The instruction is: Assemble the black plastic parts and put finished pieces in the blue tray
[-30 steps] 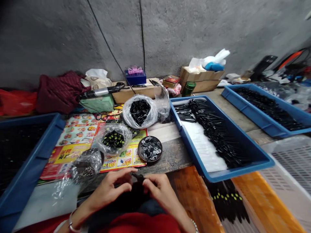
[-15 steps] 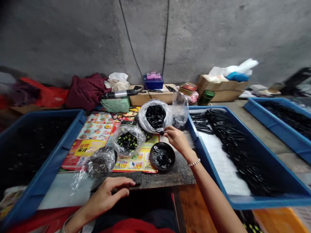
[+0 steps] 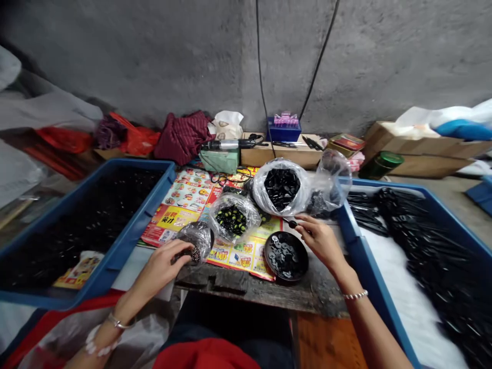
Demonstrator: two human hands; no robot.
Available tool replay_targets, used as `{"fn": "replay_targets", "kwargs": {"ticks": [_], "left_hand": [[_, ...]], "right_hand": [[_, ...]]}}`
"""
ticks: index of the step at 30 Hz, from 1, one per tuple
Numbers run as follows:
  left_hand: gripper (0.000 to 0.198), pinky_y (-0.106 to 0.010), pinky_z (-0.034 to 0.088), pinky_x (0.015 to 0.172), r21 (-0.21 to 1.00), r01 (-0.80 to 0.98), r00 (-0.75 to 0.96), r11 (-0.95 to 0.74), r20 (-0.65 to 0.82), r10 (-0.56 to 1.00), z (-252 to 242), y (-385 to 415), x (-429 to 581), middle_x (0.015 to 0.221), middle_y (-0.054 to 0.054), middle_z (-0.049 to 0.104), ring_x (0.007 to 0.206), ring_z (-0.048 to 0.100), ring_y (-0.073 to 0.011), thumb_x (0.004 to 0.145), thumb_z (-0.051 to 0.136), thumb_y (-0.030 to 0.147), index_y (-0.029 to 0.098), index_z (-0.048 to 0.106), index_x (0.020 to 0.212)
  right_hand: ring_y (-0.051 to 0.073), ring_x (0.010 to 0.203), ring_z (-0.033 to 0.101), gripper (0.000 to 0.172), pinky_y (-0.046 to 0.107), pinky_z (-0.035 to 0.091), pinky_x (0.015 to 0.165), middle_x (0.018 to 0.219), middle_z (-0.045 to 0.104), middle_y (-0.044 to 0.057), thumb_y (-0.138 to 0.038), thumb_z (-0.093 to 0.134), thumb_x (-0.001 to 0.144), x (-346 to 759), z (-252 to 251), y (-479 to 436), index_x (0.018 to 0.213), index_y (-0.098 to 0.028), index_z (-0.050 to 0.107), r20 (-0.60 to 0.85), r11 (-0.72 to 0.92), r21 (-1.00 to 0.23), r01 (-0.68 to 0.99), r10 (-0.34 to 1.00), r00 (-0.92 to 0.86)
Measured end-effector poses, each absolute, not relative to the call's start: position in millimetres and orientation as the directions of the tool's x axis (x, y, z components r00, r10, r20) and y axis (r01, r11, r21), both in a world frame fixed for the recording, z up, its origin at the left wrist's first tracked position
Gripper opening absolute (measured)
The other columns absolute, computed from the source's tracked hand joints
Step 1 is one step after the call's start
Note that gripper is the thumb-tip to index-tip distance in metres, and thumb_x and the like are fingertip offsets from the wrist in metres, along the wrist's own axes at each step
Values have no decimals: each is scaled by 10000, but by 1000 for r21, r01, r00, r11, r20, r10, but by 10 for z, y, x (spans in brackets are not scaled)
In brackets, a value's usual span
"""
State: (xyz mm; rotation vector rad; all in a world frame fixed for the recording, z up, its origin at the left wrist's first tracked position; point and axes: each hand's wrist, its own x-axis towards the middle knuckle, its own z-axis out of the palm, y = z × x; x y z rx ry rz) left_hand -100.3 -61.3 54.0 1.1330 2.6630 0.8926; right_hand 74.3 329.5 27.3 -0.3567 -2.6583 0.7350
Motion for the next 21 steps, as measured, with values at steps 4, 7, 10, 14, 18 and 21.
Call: {"fn": "replay_targets", "kwargs": {"ticks": [4, 7, 10, 14, 18, 21], "left_hand": [[164, -352, 476, 888, 591, 649, -691, 480, 194, 696, 579, -461, -1046, 1006, -57, 703, 968, 629, -230, 885, 541, 231, 211, 671, 982], [254, -393, 418, 990, 589, 681, -678, 435, 281, 679, 702, -127, -1160, 1158, -91, 661, 1105, 570, -253, 880, 558, 223, 185, 628, 1121], [340, -464, 335, 1063, 621, 658, -680, 426, 249, 689, 704, 306, -1357, 1238, -153, 618, 1202, 500, -310, 821, 624, 186, 130, 614, 1157], [163, -456, 438, 942, 688, 591, -704, 422, 184, 686, 511, 751, -1667, 894, -126, 715, 962, 630, -298, 749, 657, 83, 119, 699, 903], [51, -350, 539, 723, 793, 494, -706, 357, 127, 696, 384, 1000, -1909, 780, -47, 705, 728, 662, -186, 809, 666, 158, 117, 686, 832], [144, -294, 543, 636, 841, 440, -723, 315, 124, 679, 346, 1124, -2025, 813, -23, 681, 675, 645, -136, 897, 602, 249, 112, 647, 898]], "right_hand": [[255, 985, 674, 272, 371, 533, 851, 1131, 702, 122, -330, 486, 933, 737, 507, 2944, 990, -182, 707, 284, 810, -585, 42, 253, -925], [226, 1005, 669, 245, 327, 521, 851, 1214, 662, 114, -253, 472, 945, 598, 623, 2586, 957, -185, 707, 225, 806, -589, -65, 87, -970], [215, 960, 683, 240, 310, 517, 819, 1251, 644, 95, -199, 479, 937, 394, 613, 2326, 891, -184, 714, 175, 831, -550, -87, 12, -985], [214, 989, 673, 231, 301, 503, 847, 1253, 645, 78, -171, 501, 928, 225, 503, 2261, 878, -186, 726, 164, 838, -543, -58, 38, -986], [215, 997, 667, 224, 303, 496, 859, 1253, 644, 70, -155, 514, 916, 206, 436, 2341, 860, -192, 727, 167, 812, -580, -55, 53, -984], [220, 1007, 661, 236, 310, 489, 876, 1225, 659, 82, -138, 505, 911, 200, 419, 2385, 857, -186, 730, 165, 777, -629, -24, 104, -981]]}}
